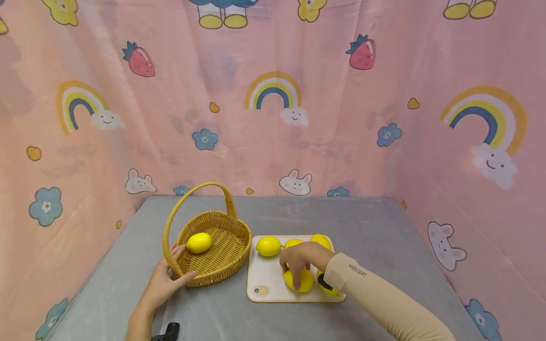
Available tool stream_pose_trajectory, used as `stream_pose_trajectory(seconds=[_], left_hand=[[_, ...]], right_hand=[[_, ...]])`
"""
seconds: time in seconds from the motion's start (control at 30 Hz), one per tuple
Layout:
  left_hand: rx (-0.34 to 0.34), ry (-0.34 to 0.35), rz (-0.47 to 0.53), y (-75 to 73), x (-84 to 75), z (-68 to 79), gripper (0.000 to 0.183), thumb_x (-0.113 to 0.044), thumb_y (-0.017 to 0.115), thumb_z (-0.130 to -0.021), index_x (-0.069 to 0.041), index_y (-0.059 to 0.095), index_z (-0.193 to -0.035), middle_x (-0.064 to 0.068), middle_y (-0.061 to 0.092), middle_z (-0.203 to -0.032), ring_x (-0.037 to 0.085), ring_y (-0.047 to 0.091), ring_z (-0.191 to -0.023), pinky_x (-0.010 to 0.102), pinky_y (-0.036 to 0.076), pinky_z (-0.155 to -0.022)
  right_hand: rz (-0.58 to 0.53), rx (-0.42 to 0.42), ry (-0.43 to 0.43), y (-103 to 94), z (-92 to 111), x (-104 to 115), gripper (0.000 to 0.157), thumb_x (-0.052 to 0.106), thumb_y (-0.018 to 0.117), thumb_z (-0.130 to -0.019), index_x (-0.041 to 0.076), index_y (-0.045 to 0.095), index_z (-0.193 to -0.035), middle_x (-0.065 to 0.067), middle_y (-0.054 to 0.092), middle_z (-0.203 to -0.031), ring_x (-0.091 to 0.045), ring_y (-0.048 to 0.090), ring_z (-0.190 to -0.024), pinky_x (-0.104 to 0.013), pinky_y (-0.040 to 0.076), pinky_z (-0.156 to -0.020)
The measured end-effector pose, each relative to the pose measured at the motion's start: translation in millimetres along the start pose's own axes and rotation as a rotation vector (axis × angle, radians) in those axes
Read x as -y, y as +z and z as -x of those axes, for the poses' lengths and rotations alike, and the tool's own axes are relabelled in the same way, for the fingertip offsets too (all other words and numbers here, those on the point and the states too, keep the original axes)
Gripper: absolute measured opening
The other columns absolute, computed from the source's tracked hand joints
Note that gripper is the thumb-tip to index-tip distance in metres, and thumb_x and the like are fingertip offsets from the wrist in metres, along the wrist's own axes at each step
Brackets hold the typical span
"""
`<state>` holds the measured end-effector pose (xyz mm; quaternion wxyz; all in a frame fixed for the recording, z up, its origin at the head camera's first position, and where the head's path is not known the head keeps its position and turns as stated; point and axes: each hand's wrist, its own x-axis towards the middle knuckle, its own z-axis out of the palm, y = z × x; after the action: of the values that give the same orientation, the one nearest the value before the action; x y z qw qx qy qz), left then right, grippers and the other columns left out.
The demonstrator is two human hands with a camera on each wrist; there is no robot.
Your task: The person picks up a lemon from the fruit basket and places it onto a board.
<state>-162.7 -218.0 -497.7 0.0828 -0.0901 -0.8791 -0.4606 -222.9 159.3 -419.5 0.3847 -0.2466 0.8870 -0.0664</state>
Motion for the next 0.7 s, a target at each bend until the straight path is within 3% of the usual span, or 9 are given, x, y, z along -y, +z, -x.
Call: stream_pose_trajectory(seconds=[0.4, 0.7], left_hand=[[-0.005, -0.001, 0.0, 0.1, -1.0, 0.2, 0.089, -0.028, 0.086, -0.079, 0.0, 0.041, -0.15, 0.02, 0.034, -0.156, 0.042, 0.02, -0.147, 0.069, 0.02, -0.111], [0.001, -0.003, 0.013, -0.3, -1.8, 0.1, 0.089, -0.028, 0.086, -0.08, 0.001, 0.04, -0.15, 0.02, 0.034, -0.156, 0.042, 0.017, -0.148, 0.069, 0.019, -0.111]], right_hand=[[0.049, -0.004, -0.01, 1.2, -0.9, 2.6, 0.038, 0.01, 0.09, -0.073, 0.018, 0.067, -0.103, 0.006, 0.06, -0.093, -0.011, 0.055, -0.079, -0.029, 0.052, -0.076], [0.047, -0.07, -0.102, -5.9, 0.7, 3.7, 0.038, 0.01, 0.086, -0.077, 0.012, 0.067, -0.11, 0.0, 0.063, -0.098, -0.011, 0.056, -0.082, -0.028, 0.051, -0.077]])
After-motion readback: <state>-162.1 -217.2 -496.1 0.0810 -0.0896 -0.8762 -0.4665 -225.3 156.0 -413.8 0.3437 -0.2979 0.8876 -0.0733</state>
